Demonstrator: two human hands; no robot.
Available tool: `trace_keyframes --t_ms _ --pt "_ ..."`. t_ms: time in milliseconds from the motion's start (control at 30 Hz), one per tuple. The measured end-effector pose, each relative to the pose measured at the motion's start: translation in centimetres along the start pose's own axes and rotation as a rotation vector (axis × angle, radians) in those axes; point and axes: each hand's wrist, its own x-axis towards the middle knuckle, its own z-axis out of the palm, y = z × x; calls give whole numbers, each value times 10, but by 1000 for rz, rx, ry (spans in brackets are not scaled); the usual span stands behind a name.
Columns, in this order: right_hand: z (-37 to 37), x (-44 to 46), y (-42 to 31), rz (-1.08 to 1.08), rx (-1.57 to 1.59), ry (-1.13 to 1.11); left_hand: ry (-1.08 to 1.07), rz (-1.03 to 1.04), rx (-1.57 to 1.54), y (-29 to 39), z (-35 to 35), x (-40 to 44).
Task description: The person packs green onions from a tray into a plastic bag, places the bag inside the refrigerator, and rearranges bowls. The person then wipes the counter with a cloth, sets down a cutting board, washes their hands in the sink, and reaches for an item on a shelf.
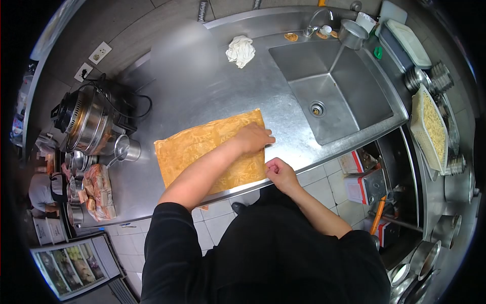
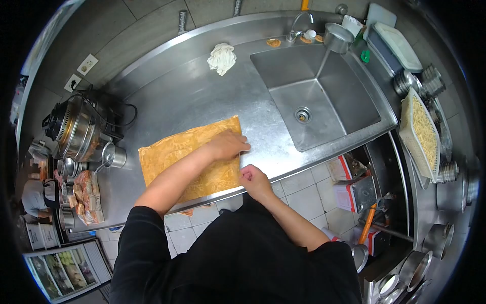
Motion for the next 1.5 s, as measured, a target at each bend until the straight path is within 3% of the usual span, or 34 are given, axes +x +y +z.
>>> trace_keyframes --t_ms 67,200,267,367,500,600,667,700,800,867,967,1033,1067,1133,1267,1333,1500 --pt "2 0 -7 -59 -124 12 133 -13 52 -20 2 -3" --pt "5 -1 -24 -187 -354 29 124 -33 137 -58 -6 -15" --pt "8 -3 -30 -215 -364 26 319 -198 42 -74 -1 -25" --pt "15 -5 -30 -241 -389 14 158 -313 106 -68 -23 -39" --pt "27 1 -22 -229 -472 -19 269 -219 167 -85 19 -46" --pt "30 8 -12 -340 -623 -71 199 -410 88 -56 1 -48" --pt "29 18 -15 -306 -635 -142 -9 -626 172 -29 -16 -38" --pt "27 22 -17 -268 -647 -199 -8 -628 173 -23 -10 -35" --pt "28 26 -18 -302 -772 -268 121 -667 314 -17 31 -22" --pt "24 31 -17 -273 -760 -312 332 -774 286 -22 54 -18" --pt "21 33 -15 -282 -755 -356 361 -778 305 -22 65 -16" --pt "15 33 -22 -479 -807 -329 337 -765 287 -26 70 -14" --pt "15 36 -18 -460 -816 -317 313 -778 279 -28 72 -12" --pt "18 42 -8 -694 -911 -253 340 -753 176 -32 71 -12" --pt "18 51 5 -704 -998 -241 380 -759 68 -37 73 -10" --pt "14 48 11 -622 -955 -358 378 -793 48 -36 75 -11" --pt "14 44 8 -578 -942 -407 424 -754 24 -34 72 -13"
